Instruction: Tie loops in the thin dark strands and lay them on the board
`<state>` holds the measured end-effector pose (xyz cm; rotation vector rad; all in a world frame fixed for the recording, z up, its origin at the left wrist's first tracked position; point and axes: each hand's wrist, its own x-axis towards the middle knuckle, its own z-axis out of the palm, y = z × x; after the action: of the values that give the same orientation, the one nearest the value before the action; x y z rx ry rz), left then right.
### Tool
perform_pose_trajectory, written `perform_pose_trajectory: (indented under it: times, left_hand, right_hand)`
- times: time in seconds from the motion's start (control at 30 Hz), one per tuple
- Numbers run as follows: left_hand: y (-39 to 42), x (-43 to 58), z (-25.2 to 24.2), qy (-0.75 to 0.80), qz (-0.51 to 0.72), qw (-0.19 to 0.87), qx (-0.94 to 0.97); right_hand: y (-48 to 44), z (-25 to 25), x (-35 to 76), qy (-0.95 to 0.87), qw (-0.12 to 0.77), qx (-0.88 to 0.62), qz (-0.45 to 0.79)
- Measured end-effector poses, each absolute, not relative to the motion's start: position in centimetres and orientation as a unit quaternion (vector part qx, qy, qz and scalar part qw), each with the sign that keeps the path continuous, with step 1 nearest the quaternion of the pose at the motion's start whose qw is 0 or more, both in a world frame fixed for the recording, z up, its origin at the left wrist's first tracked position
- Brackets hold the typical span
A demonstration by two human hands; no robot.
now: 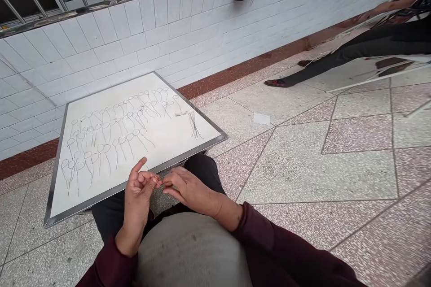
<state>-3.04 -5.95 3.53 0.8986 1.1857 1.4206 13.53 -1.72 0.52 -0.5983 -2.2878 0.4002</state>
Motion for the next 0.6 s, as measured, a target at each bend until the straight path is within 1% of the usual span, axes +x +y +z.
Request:
perform_pose_trajectory:
  times: [0.13, 0.3, 0.5, 0.6]
  left_hand:
    - [-6.0, -3.1, 3.3, 0.493, 0.596, 0.51, 0.376]
    - [-6.0, -3.1, 3.2, 0.511, 0.584, 0.503, 0.381]
    - [-6.0, -3.0, 2.7, 0.523, 0.574, 0.481, 0.406]
    - [-6.0, -3.0, 2.5, 0.528, 0.564, 0.483, 0.412]
  right_hand:
    - [-1.5, 0.6, 13.4, -0.894, 0.368, -0.21, 0.143]
    - [-1.6, 0.4, 12.9, -0.885, 0.384, -0.23, 0.13]
    - [-2.2, -0.5, 12.3, -0.874, 0.37, -0.261, 0.176]
    - [-2.3, -0.9, 12.1, -0.873, 0.356, -0.281, 0.179]
